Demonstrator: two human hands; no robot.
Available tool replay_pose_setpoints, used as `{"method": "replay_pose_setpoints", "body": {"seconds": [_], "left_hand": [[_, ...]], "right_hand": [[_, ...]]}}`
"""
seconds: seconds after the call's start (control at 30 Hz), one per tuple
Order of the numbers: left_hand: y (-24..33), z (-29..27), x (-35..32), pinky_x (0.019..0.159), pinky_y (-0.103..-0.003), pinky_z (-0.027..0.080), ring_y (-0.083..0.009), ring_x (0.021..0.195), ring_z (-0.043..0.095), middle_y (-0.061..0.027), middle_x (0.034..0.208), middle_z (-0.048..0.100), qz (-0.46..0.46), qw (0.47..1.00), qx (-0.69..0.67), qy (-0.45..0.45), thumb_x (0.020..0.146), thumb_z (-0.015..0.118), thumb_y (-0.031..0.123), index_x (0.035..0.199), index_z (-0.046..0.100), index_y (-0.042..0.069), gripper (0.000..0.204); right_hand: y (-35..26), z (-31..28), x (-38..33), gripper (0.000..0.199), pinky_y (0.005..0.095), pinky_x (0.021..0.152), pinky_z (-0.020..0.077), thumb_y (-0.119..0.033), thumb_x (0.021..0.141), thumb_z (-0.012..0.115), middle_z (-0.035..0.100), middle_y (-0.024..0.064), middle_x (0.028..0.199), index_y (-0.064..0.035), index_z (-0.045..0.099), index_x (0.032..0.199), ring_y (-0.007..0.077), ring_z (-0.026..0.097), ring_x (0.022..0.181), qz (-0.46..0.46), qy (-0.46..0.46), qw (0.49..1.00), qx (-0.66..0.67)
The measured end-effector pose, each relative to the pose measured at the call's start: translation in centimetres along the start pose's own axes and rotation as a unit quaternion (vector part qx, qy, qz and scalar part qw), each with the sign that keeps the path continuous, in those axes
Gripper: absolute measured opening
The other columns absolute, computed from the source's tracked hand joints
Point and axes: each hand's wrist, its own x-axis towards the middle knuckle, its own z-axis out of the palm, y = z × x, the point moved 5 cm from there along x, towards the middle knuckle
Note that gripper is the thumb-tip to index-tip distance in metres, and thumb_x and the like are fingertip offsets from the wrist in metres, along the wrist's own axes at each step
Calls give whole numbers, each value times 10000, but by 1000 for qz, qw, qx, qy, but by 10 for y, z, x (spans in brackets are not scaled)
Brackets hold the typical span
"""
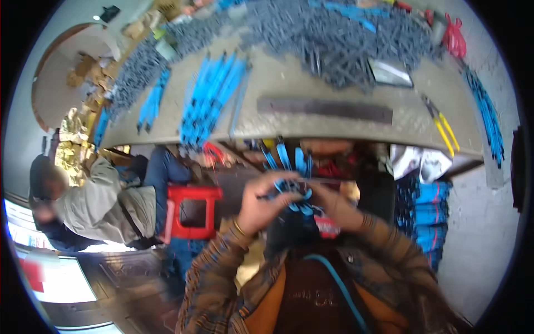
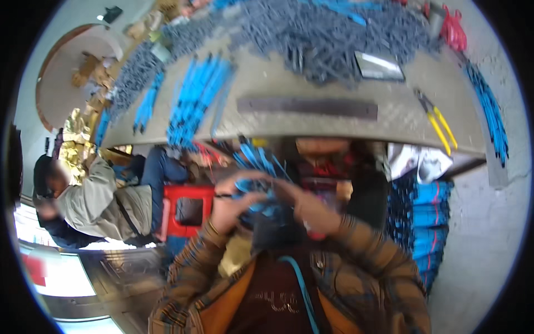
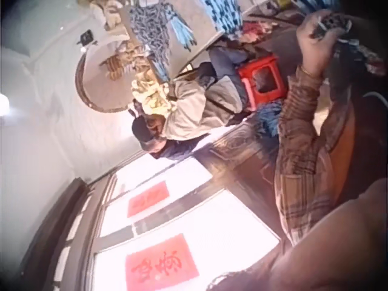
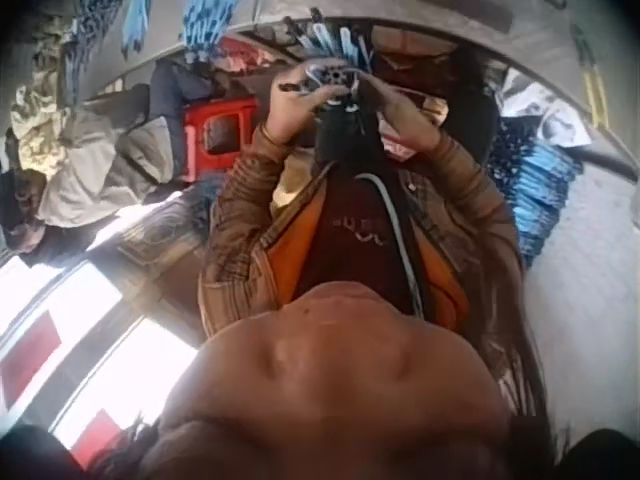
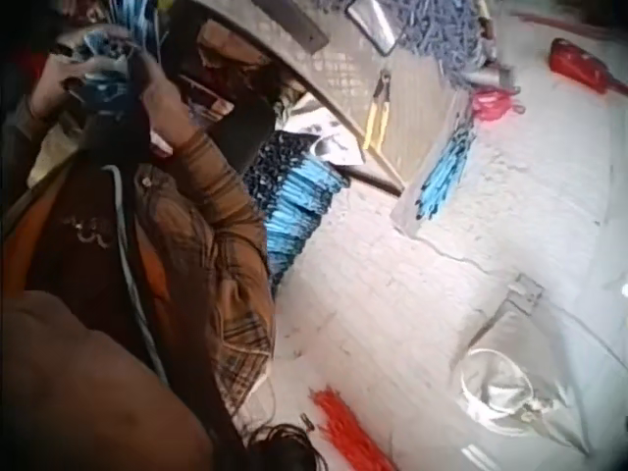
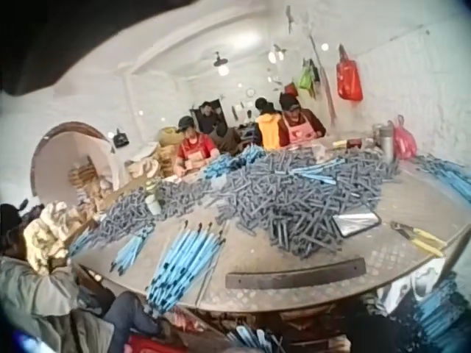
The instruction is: The person aligns umbrella ribs, threads wire through their base, attaches them around a plastic hub, and tightens and cuts the securing wire using pliers.
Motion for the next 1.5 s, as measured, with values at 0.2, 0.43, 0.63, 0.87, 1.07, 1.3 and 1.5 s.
{"method": "replay_pose_setpoints", "body": {"seconds": [0.2,0.43,0.63,0.87,1.07,1.3,1.5], "left_hand": [[-10,-3,19,795,-281,458,-161,874,598,-81,937,640,20,997,-2,-74,708,703,37,988,603,7,298],[-5,10,16,749,-273,478,-171,831,622,-89,926,650,43,998,38,-30,686,739,62,978,584,10,335],[0,16,14,689,-288,503,-209,771,648,-105,867,656,89,986,143,-9,664,754,78,942,586,22,329],[-6,16,14,676,-293,508,-214,762,652,-104,860,657,136,987,87,11,659,745,88,893,575,21,297],[1,20,8,675,-296,508,-221,758,652,-103,859,656,171,975,138,-11,676,735,101,921,561,24,310],[-1,29,8,629,-301,490,-238,707,632,-107,793,629,78,988,131,-22,708,705,98,894,559,30,245],[-4,28,14,606,-310,475,-250,679,613,-107,736,594,58,990,128,-6,712,696,89,871,556,33,219]], "right_hand": [[-22,-27,34,201,357,686,452,-176,859,549,580,122,866,-25,545,992,271,583,799,25,-77,988,-128],[-25,-13,18,147,370,627,450,-143,827,570,560,143,807,-37,569,930,323,563,734,-77,-16,950,-301],[-27,-10,9,111,367,607,450,-100,809,575,551,134,777,-42,580,903,327,562,724,-60,110,950,-287],[-27,-12,11,91,362,602,449,-105,811,574,550,133,769,-44,586,877,326,558,713,-59,84,955,-277],[-26,-8,5,92,359,605,450,-114,814,573,549,135,764,-40,581,867,325,559,711,-44,91,957,-271],[-22,-8,0,111,332,597,450,-27,802,567,560,123,765,-3,567,910,282,569,671,-66,89,958,-263],[-42,-15,10,183,341,624,461,-17,802,556,579,129,804,-16,564,985,292,581,711,-91,54,948,-299]]}}
